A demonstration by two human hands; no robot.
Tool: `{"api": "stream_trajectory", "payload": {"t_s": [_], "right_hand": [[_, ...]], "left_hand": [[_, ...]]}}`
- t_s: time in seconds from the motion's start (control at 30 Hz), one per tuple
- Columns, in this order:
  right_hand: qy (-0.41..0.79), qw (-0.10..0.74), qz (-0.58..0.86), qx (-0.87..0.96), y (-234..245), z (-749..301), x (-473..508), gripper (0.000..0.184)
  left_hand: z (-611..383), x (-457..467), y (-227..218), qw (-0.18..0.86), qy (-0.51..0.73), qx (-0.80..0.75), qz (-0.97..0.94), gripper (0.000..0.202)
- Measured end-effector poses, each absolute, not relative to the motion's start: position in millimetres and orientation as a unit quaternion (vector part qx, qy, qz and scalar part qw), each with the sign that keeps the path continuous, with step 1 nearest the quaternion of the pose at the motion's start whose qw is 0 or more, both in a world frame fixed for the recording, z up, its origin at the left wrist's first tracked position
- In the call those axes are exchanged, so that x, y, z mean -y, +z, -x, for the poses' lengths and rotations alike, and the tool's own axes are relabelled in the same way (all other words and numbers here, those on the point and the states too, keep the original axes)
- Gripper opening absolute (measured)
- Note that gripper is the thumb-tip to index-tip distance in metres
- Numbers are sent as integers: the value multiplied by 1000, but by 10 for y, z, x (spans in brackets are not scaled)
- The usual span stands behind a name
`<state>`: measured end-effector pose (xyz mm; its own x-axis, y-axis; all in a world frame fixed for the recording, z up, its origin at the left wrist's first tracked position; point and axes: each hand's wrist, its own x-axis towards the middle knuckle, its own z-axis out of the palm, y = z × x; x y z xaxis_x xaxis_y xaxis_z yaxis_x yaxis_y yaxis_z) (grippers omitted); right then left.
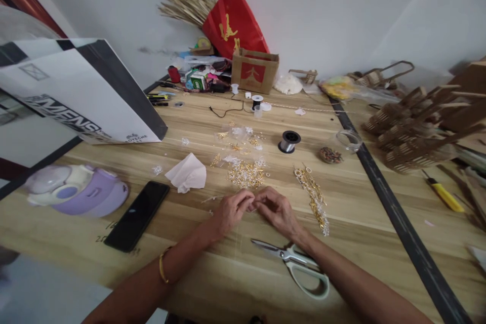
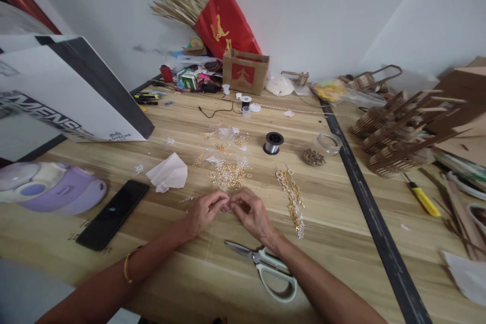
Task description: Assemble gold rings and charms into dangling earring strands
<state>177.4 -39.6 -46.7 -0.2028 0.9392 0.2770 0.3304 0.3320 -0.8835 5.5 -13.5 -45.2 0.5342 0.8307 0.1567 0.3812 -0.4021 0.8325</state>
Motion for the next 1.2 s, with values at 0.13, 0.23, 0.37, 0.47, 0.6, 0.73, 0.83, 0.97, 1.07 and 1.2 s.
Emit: {"api": "stream_trajectory", "payload": {"t_s": [0.13,0.23,0.37,0.47,0.6,0.73,0.83,0.97,1.07,1.2], "right_hand": [[360,427,455,693,-489,-1769,398,9],[379,417,452,692,-524,-1773,395,12],[405,416,457,674,-533,-1783,385,15],[413,425,457,663,-514,-1789,383,14],[393,444,458,663,-507,-1800,376,13],[358,450,466,672,-514,-1820,349,11],[340,451,472,677,-504,-1831,328,11],[329,461,471,676,-456,-1833,333,12],[329,463,454,687,-408,-1830,370,14],[379,425,437,696,-405,-1820,436,20]], "left_hand": [[-42,130,-468,344,282,-393,-805,21],[-37,131,-478,332,276,-391,-813,20],[-29,130,-488,337,270,-388,-814,21],[-23,130,-480,353,263,-389,-809,21],[-16,131,-455,362,255,-394,-805,20],[-13,127,-429,366,246,-387,-810,19],[-17,120,-424,379,234,-369,-816,18],[-30,117,-418,383,240,-344,-823,16],[-37,120,-385,363,265,-344,-824,14],[-30,121,-350,336,300,-347,-823,15]]}}
